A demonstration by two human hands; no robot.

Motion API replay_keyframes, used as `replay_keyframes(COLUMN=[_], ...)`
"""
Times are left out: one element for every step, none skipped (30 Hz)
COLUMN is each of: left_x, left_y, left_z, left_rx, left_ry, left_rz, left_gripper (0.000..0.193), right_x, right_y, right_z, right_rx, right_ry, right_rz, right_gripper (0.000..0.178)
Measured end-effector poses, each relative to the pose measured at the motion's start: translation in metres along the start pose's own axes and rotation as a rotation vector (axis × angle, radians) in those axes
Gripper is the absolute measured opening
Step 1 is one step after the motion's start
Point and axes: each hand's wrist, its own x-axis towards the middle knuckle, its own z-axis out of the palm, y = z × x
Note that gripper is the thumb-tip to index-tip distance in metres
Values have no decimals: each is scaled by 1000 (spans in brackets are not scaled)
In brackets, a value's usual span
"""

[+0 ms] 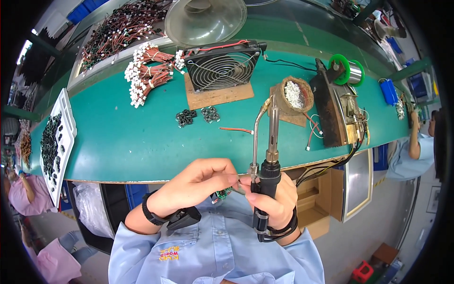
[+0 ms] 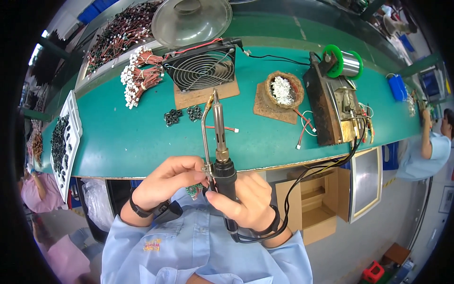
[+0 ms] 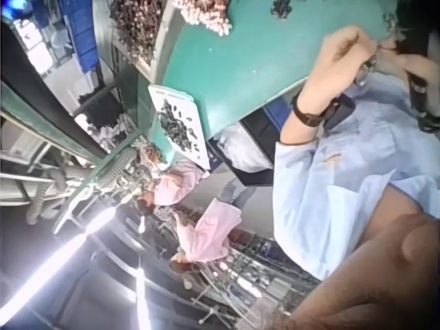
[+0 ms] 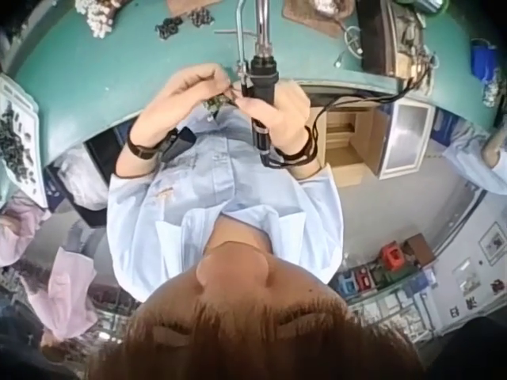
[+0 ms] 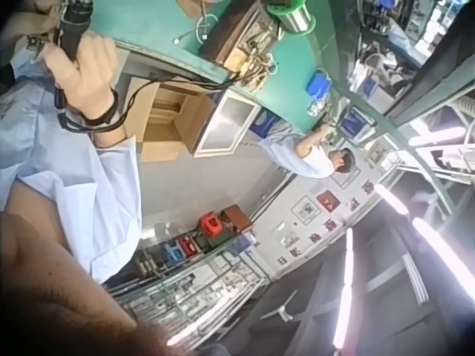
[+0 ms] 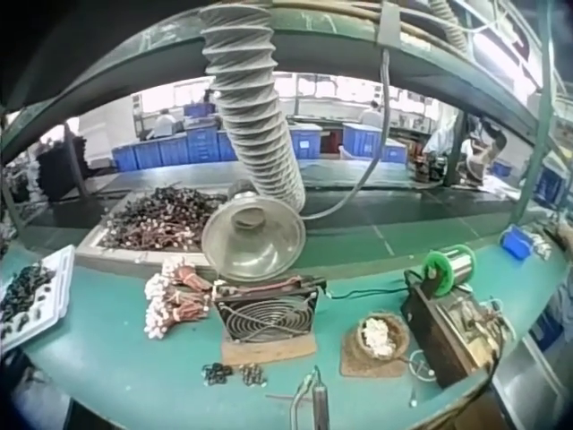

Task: The person solders wires to circuit boards using a soldering iron, handling the components one at a time. They pick up a circuit board and a wire, join them with the iron, and then set the completed assembly aside before repeating the process.

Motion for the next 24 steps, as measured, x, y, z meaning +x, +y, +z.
replay_keyframes(left_x=[0,0,0,0,-1,-1,-1,-2,-4,-4,-3,-4,-4,-4,-4,-4,-4,-3,-5,-4,-4,-3,-6,-10], left_y=[0,1,2,4,6,7,6,3,1,-1,0,1,2,2,1,0,0,0,-2,-4,-7,-10,-13,-17], left_z=[0,0,1,2,3,4,5,8,10,11,11,11,11,11,10,10,11,12,12,13,13,11,9,8], left_rx=[24,50,49,229,408,587,587,711,834,955,954,1043,1131,1220,1221,1212,1203,1196,1206,1102,998,892,899,585], left_ry=[7,9,6,39,72,104,95,143,192,241,235,244,254,267,272,288,302,319,339,354,369,385,403,433], left_rz=[-19,-43,-45,73,192,311,309,399,489,580,578,637,695,751,743,743,745,745,727,696,668,645,637,530], left_gripper=[12,11,11,7,4,1,1,2,5,7,7,9,11,13,13,14,15,16,16,17,18,19,19,20], right_x=[0,-1,-1,-2,-2,-1,1,2,3,4,5,5,6,6,6,7,8,10,11,12,12,12,11,11], right_y=[1,2,3,3,1,-4,-8,-10,-11,-11,-11,-10,-10,-10,-9,-9,-10,-12,-15,-17,-20,-19,-18,-18], right_z=[-1,-1,-2,-2,-2,-2,-2,-2,-3,-2,-2,-2,-2,-1,0,2,2,0,1,3,3,3,2,4], right_rx=[0,11,23,34,32,101,166,232,227,300,374,452,454,506,561,618,628,628,640,651,675,667,657,642], right_ry=[-3,-15,-25,-36,-34,-25,-14,-1,3,-2,-7,-15,-16,-4,6,15,9,54,94,134,121,159,198,240], right_rz=[-3,-5,-6,-7,-4,131,266,402,407,471,536,598,601,643,685,727,728,754,779,805,805,825,844,864], right_gripper=[34,35,35,36,36,38,41,44,44,43,43,43,43,43,43,43,43,42,42,42,42,42,42,43])
